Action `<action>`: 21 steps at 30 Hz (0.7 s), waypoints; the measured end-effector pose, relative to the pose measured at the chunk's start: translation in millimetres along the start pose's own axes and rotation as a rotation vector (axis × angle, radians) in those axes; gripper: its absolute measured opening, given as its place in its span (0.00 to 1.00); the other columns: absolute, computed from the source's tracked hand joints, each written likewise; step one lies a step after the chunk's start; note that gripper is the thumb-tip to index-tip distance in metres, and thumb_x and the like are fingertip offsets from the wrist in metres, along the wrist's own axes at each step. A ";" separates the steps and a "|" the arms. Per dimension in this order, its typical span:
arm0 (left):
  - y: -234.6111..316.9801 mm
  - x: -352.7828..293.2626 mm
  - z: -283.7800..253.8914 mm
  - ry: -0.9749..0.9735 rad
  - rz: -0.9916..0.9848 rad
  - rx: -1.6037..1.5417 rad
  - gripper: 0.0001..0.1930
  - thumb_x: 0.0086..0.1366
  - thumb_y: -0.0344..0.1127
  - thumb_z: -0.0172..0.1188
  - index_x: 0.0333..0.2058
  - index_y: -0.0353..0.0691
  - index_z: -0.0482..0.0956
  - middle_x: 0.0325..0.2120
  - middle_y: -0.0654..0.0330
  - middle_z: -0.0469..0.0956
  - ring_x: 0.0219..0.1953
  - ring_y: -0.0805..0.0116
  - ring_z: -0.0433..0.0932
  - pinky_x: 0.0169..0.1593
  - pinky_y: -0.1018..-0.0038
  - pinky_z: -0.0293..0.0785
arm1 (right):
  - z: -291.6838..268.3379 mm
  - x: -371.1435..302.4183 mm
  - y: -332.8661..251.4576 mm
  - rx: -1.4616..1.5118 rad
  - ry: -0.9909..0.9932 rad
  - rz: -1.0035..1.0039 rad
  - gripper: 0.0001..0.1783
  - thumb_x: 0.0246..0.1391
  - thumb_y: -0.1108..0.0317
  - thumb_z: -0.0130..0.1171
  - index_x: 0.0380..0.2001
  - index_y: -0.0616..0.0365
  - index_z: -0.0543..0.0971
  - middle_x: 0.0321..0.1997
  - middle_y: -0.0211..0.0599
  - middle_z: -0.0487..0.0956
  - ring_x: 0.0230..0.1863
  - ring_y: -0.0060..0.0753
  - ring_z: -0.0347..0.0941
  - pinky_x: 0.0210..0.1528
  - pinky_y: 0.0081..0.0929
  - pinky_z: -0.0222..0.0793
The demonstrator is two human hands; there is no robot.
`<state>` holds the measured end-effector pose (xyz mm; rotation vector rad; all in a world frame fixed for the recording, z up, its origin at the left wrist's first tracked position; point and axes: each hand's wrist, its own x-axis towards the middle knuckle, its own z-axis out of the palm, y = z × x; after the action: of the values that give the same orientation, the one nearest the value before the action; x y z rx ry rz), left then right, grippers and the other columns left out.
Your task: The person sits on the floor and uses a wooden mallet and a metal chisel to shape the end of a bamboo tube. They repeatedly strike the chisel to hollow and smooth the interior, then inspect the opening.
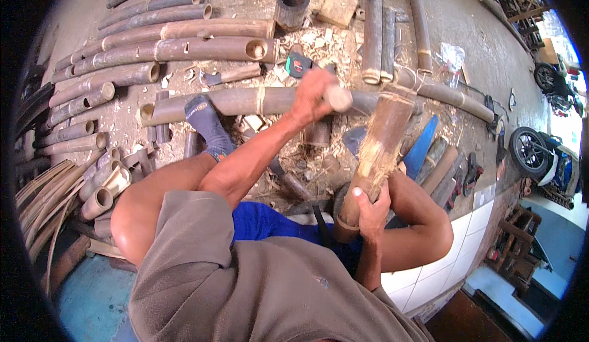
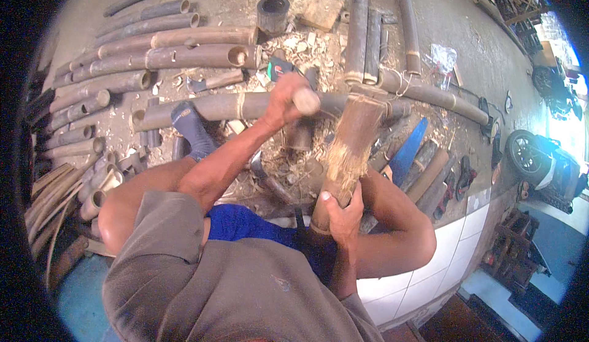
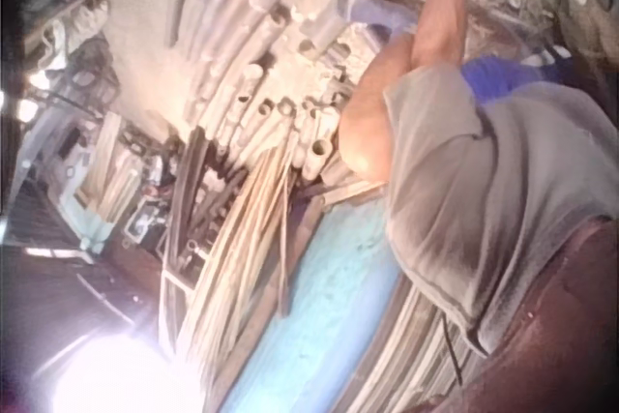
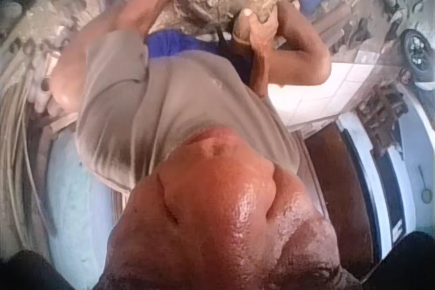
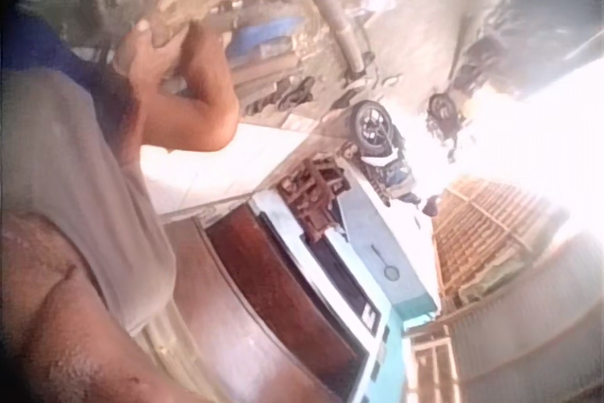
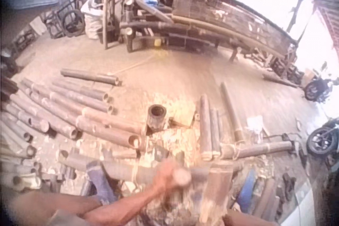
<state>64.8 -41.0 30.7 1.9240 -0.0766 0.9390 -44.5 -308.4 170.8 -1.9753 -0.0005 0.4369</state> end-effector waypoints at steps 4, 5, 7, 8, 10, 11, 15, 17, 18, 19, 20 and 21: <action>-27.0 100.4 -28.4 0.438 -0.613 -0.172 0.26 0.63 0.46 0.73 0.51 0.36 0.73 0.47 0.56 0.79 0.47 0.62 0.78 0.56 0.62 0.72 | 12.1 15.1 -0.6 0.025 -0.081 0.036 0.38 0.53 0.61 0.71 0.63 0.65 0.70 0.53 0.42 0.80 0.54 0.33 0.76 0.61 0.34 0.70; -31.0 127.5 -41.2 0.530 -0.631 -0.237 0.28 0.65 0.47 0.72 0.53 0.35 0.71 0.49 0.54 0.78 0.47 0.62 0.77 0.57 0.63 0.72 | 14.9 19.9 -0.3 0.029 -0.094 0.040 0.38 0.53 0.60 0.72 0.63 0.65 0.69 0.53 0.42 0.80 0.54 0.33 0.76 0.60 0.33 0.70; -82.8 154.8 -64.6 0.714 -0.391 -0.269 0.29 0.66 0.47 0.71 0.55 0.34 0.70 0.48 0.55 0.79 0.46 0.63 0.77 0.56 0.67 0.73 | 23.1 29.2 2.6 0.050 -0.140 0.017 0.38 0.52 0.60 0.72 0.63 0.65 0.70 0.53 0.43 0.80 0.54 0.33 0.76 0.60 0.33 0.70; -93.6 166.7 -67.4 0.693 -0.354 -0.267 0.29 0.66 0.46 0.71 0.55 0.34 0.71 0.48 0.56 0.80 0.47 0.64 0.78 0.55 0.67 0.73 | 26.1 32.5 5.6 0.050 -0.146 0.032 0.39 0.52 0.59 0.72 0.63 0.65 0.69 0.54 0.43 0.80 0.54 0.34 0.76 0.60 0.33 0.70; -107.9 186.1 -71.3 0.653 -0.284 -0.259 0.27 0.66 0.45 0.71 0.54 0.34 0.71 0.47 0.56 0.80 0.47 0.65 0.78 0.55 0.67 0.73 | 30.6 38.0 12.8 0.026 -0.151 0.049 0.41 0.51 0.58 0.73 0.64 0.65 0.69 0.54 0.46 0.80 0.55 0.37 0.76 0.61 0.34 0.70; -120.8 191.5 -69.7 0.598 -0.311 -0.276 0.28 0.66 0.45 0.71 0.55 0.34 0.72 0.48 0.57 0.80 0.48 0.65 0.77 0.56 0.67 0.72 | 32.5 39.6 16.4 0.034 -0.151 0.072 0.42 0.51 0.57 0.72 0.64 0.65 0.69 0.55 0.46 0.80 0.55 0.38 0.76 0.61 0.35 0.70; -164.6 190.6 -55.1 0.496 -0.323 -0.346 0.25 0.63 0.40 0.74 0.54 0.38 0.74 0.46 0.61 0.80 0.47 0.70 0.77 0.54 0.70 0.72 | 38.2 45.3 10.9 0.023 -0.152 0.141 0.43 0.49 0.55 0.72 0.64 0.66 0.69 0.55 0.48 0.80 0.56 0.40 0.77 0.61 0.36 0.70; -188.7 177.7 -54.6 0.442 -0.331 -0.331 0.24 0.63 0.39 0.74 0.53 0.38 0.74 0.45 0.61 0.80 0.46 0.70 0.77 0.53 0.71 0.73 | 38.1 43.0 8.9 0.015 -0.154 0.172 0.44 0.48 0.54 0.73 0.64 0.66 0.69 0.56 0.48 0.80 0.56 0.40 0.77 0.62 0.36 0.70; -187.4 175.5 -55.6 0.398 -0.362 -0.228 0.25 0.61 0.36 0.74 0.54 0.38 0.74 0.45 0.61 0.80 0.45 0.69 0.78 0.51 0.71 0.75 | 38.6 43.8 11.5 0.009 -0.127 0.152 0.43 0.48 0.53 0.73 0.64 0.65 0.70 0.55 0.46 0.80 0.56 0.39 0.77 0.62 0.35 0.70; -184.0 169.5 -54.8 0.383 -0.355 -0.182 0.26 0.60 0.37 0.74 0.54 0.39 0.74 0.44 0.61 0.80 0.45 0.69 0.79 0.50 0.70 0.75 | 37.8 41.8 18.7 0.046 -0.105 0.133 0.44 0.48 0.53 0.73 0.64 0.64 0.69 0.56 0.46 0.79 0.56 0.38 0.76 0.62 0.35 0.69; -180.0 163.3 -55.4 0.369 -0.347 -0.133 0.27 0.58 0.37 0.75 0.54 0.39 0.74 0.44 0.60 0.81 0.45 0.68 0.79 0.50 0.70 0.76 | 36.5 38.7 28.2 0.083 -0.086 0.114 0.44 0.48 0.53 0.73 0.64 0.64 0.69 0.56 0.45 0.79 0.56 0.38 0.76 0.62 0.35 0.69; -168.5 163.2 -52.1 0.346 -0.335 -0.093 0.28 0.57 0.38 0.75 0.54 0.40 0.74 0.43 0.60 0.81 0.44 0.67 0.80 0.50 0.69 0.77 | 36.9 35.9 32.9 0.123 -0.055 0.094 0.45 0.48 0.53 0.73 0.65 0.64 0.68 0.57 0.44 0.79 0.57 0.38 0.76 0.62 0.35 0.69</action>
<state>219.8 142.5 24.1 1.6002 0.3869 1.0029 -28.6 -283.4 117.4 -1.8472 0.0831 0.5405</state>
